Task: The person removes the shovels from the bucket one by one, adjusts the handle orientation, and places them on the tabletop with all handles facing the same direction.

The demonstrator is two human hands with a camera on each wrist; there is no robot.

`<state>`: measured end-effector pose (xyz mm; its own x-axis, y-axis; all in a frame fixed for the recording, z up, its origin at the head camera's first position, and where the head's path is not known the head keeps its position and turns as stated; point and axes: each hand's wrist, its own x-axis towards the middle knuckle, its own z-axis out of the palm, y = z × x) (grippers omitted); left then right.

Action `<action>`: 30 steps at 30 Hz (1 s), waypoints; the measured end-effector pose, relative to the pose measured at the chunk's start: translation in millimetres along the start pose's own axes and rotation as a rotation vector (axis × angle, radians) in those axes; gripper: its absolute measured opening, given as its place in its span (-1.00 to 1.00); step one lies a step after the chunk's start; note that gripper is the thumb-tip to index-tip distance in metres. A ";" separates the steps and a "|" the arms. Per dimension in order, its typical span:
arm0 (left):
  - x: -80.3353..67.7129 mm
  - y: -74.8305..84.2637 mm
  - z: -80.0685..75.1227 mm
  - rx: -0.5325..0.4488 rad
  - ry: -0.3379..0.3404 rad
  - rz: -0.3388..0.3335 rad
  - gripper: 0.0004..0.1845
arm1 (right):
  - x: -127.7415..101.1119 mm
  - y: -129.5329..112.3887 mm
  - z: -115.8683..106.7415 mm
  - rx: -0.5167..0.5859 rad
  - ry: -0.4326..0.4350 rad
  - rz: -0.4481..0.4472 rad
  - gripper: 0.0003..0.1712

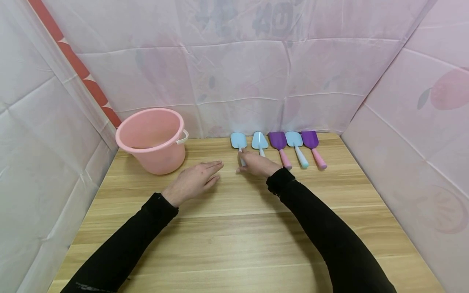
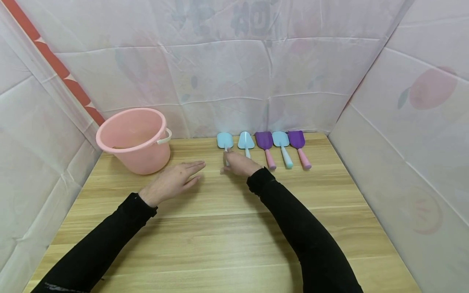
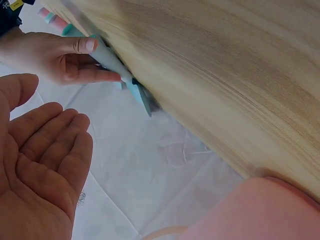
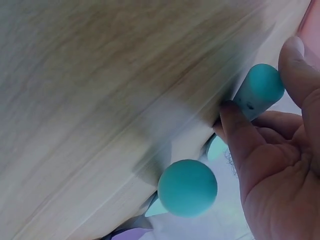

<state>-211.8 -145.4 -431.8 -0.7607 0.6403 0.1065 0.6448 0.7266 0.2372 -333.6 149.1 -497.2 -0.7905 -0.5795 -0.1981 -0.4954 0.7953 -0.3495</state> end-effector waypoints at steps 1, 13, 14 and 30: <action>0.0 0.0 0.2 -0.002 -0.001 0.000 -0.42 | 3.1 4.7 3.7 0.007 0.014 -0.011 0.14; -2.1 -6.2 -16.4 0.002 0.042 0.013 -0.40 | -33.0 -40.0 -27.4 0.072 0.033 0.045 0.02; -2.5 -6.8 -19.8 0.011 0.058 0.014 -0.40 | -35.0 -41.0 -29.0 0.076 0.045 0.041 0.01; -7.4 -25.1 -69.6 0.068 0.229 -0.033 -0.37 | -61.5 -54.1 -50.6 -0.033 0.225 -0.051 -0.07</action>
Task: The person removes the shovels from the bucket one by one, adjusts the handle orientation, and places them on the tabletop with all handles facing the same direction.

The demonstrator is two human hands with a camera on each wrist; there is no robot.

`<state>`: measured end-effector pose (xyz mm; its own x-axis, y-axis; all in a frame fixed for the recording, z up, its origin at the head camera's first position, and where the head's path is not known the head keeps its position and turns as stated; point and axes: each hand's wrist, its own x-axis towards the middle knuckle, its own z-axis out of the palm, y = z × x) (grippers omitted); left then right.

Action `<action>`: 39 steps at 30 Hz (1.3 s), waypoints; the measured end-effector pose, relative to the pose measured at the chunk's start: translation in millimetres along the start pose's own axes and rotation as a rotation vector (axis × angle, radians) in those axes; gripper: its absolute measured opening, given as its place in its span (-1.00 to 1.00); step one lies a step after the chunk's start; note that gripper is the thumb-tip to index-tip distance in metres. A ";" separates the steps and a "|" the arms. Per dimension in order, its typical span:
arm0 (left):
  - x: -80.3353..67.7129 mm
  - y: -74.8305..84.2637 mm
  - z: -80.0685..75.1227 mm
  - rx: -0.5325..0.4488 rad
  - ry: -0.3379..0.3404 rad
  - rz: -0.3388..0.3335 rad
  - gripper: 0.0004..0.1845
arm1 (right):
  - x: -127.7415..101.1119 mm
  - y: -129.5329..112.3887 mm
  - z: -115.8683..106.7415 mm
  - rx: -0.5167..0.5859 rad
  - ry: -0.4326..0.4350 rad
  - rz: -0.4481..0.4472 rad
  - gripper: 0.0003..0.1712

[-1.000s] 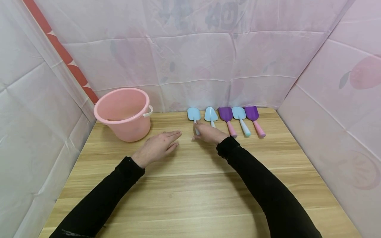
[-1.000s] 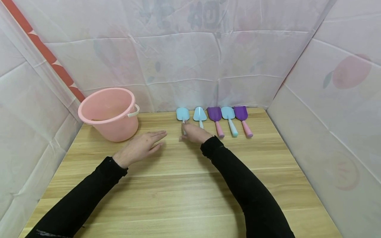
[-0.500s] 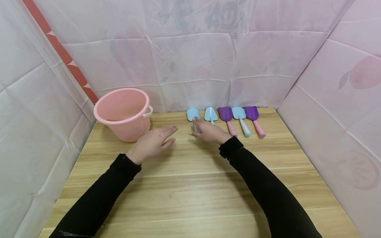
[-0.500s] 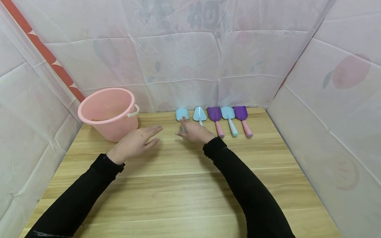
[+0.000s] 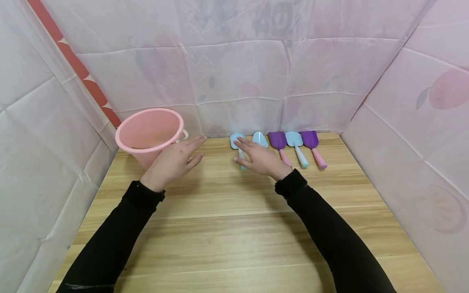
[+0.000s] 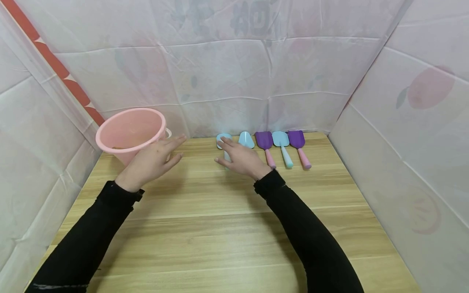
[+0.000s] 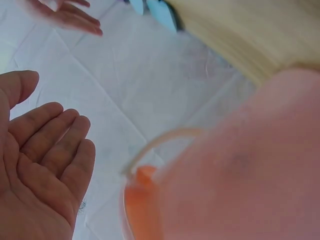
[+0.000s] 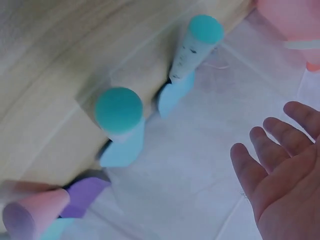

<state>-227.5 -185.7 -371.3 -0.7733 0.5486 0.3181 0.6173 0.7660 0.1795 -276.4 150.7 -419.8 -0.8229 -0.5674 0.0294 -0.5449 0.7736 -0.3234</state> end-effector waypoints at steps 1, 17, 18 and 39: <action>0.0 -1.9 -3.2 -0.003 0.006 -0.010 -0.36 | -1.3 -1.0 -1.8 -0.007 0.007 -0.009 -0.07; 1.1 -46.8 -40.5 -0.088 0.004 -0.203 -0.48 | -13.0 -11.1 -20.2 -0.144 0.140 -0.175 -0.16; 1.0 -49.8 -41.8 -0.088 -0.008 -0.213 -0.48 | -13.3 -11.8 -21.0 -0.146 0.143 -0.183 -0.16; 5.6 -112.1 -65.9 -0.161 -0.376 -0.316 -0.53 | -22.7 -35.4 -35.9 -0.185 0.108 -0.308 -0.15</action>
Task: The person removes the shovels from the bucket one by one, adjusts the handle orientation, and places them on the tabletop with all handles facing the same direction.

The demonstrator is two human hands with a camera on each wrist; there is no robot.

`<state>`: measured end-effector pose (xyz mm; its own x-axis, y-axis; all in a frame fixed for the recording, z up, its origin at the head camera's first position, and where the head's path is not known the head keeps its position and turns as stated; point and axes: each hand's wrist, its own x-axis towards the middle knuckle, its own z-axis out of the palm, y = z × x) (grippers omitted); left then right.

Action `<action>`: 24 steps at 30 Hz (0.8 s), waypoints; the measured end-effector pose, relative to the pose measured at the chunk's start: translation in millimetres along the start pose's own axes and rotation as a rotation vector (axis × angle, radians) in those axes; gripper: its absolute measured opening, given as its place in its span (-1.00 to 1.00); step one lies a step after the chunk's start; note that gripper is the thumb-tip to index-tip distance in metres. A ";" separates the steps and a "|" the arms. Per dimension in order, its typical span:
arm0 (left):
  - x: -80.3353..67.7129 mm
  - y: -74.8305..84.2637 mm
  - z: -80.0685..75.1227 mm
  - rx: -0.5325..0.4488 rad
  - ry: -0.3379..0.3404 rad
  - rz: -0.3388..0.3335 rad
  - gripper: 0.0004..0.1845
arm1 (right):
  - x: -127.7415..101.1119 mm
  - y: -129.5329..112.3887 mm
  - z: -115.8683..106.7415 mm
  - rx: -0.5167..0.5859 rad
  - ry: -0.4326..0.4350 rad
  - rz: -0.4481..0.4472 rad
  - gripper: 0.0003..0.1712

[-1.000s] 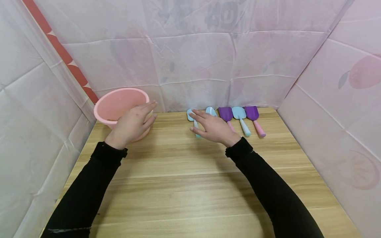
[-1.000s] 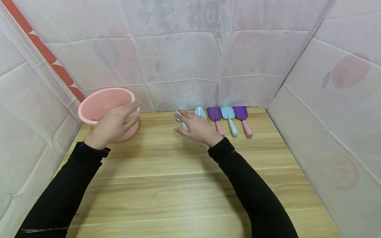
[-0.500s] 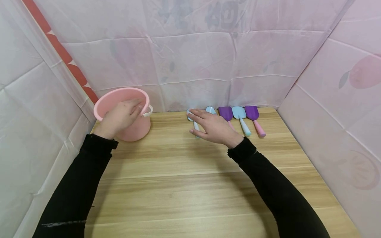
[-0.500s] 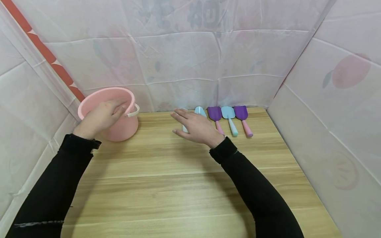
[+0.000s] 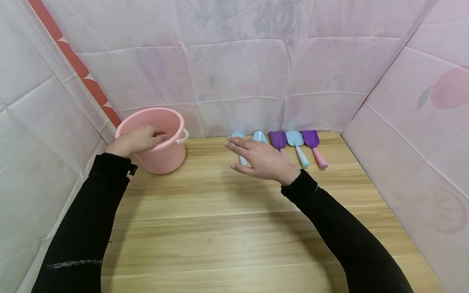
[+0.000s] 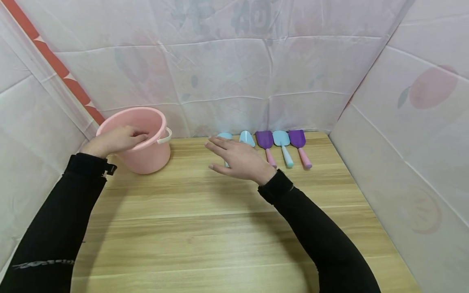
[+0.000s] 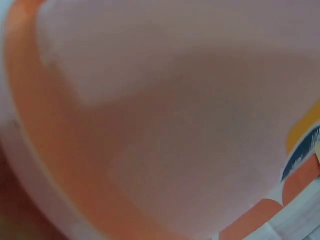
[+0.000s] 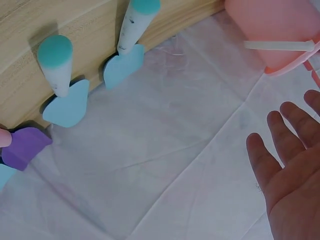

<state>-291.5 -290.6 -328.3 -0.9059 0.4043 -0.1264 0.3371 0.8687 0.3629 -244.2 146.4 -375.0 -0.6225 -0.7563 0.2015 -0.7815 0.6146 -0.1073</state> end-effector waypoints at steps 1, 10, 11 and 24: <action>0.6 -2.7 -0.9 -0.004 -0.017 0.003 -0.52 | -0.3 -1.1 -0.4 -0.008 -0.001 -0.006 -0.15; 6.2 -14.1 -7.0 -0.115 -0.205 -0.043 -0.62 | -1.9 -9.0 0.0 -0.024 -0.025 -0.025 -0.15; 6.7 -14.5 -7.4 -0.127 -0.223 -0.054 -0.61 | -1.7 -9.8 0.3 -0.024 -0.028 -0.030 -0.15; 11.4 -21.5 -12.0 -0.098 -0.346 -0.143 -0.54 | -1.0 -20.6 3.2 -0.018 -0.052 -0.085 -0.15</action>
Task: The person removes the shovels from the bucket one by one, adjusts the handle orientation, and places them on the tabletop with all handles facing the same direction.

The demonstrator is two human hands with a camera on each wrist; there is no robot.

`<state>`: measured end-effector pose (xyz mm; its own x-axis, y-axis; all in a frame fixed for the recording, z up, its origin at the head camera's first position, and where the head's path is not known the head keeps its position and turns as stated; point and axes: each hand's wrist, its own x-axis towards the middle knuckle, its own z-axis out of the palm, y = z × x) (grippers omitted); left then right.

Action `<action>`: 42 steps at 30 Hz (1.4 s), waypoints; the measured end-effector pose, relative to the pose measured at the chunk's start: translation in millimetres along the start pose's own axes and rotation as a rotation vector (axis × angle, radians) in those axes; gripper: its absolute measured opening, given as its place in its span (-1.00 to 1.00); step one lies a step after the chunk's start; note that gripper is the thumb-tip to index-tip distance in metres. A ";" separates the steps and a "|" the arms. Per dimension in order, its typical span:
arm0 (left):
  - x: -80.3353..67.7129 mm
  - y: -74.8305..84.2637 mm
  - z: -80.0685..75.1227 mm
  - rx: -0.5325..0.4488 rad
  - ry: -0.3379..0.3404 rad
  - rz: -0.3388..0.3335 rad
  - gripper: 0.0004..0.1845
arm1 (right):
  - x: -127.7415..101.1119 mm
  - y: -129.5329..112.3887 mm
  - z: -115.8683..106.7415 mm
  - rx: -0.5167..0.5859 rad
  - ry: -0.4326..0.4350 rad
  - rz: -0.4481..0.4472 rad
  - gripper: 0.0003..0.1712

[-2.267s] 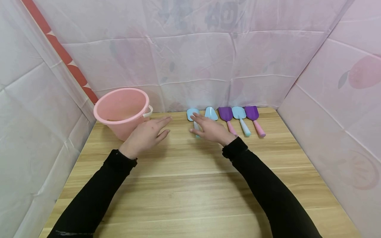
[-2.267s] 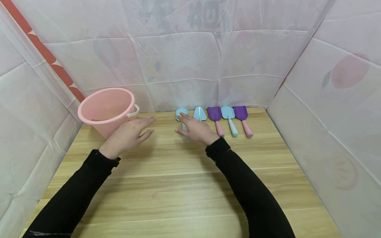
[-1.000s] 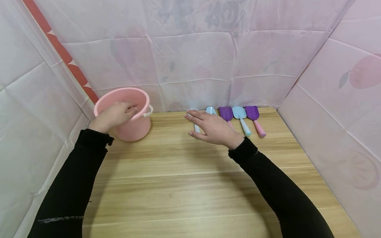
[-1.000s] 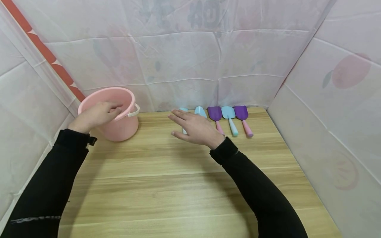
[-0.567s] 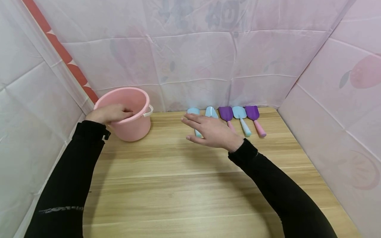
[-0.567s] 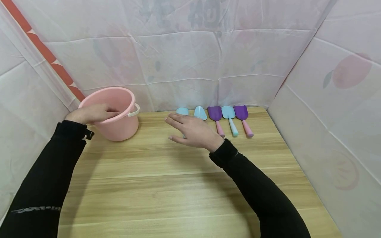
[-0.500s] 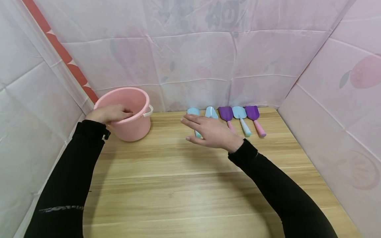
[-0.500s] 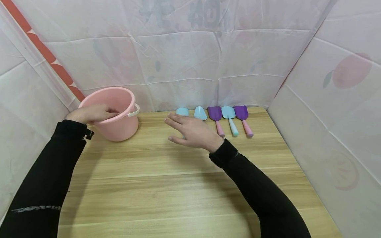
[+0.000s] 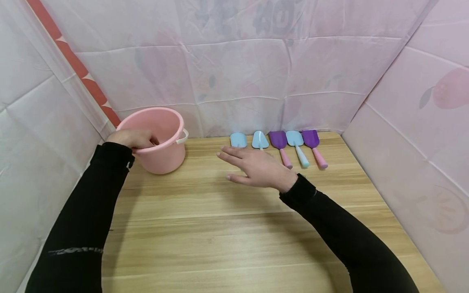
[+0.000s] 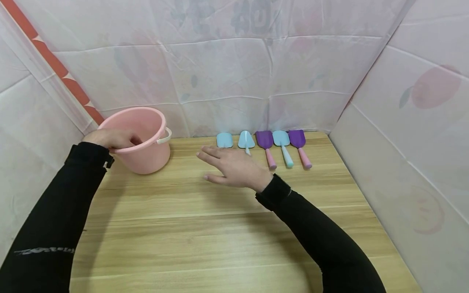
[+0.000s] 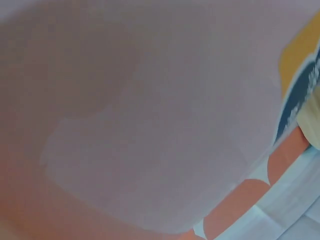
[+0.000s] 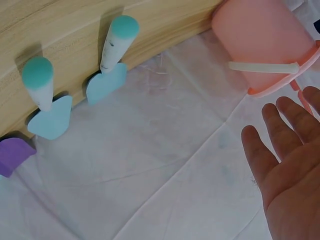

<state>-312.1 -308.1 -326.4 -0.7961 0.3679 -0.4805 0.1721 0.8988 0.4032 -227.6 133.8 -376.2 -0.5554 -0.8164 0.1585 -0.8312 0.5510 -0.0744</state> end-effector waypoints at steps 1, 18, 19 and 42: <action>-0.8 -0.3 -0.7 0.002 -0.005 -0.007 -0.52 | -0.1 -0.7 0.1 -0.005 0.000 -0.003 -0.15; -1.5 -0.5 -5.0 -0.001 -0.055 -0.082 -0.52 | -1.3 -1.2 4.2 0.000 0.007 -0.001 -0.14; -1.5 -0.5 -4.8 0.009 -0.049 -0.082 -0.52 | -1.3 -1.0 4.3 -0.002 0.006 -0.001 -0.14; -3.8 6.6 -4.5 0.100 0.201 -0.005 -0.78 | -2.1 0.8 4.6 0.010 -0.012 0.011 -0.14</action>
<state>-310.6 -304.6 -318.4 -0.8948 0.3175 -0.3138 0.2164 0.9234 0.3171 -227.2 135.1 -381.1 -0.5645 -0.8124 0.1460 -0.8253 0.5581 -0.0857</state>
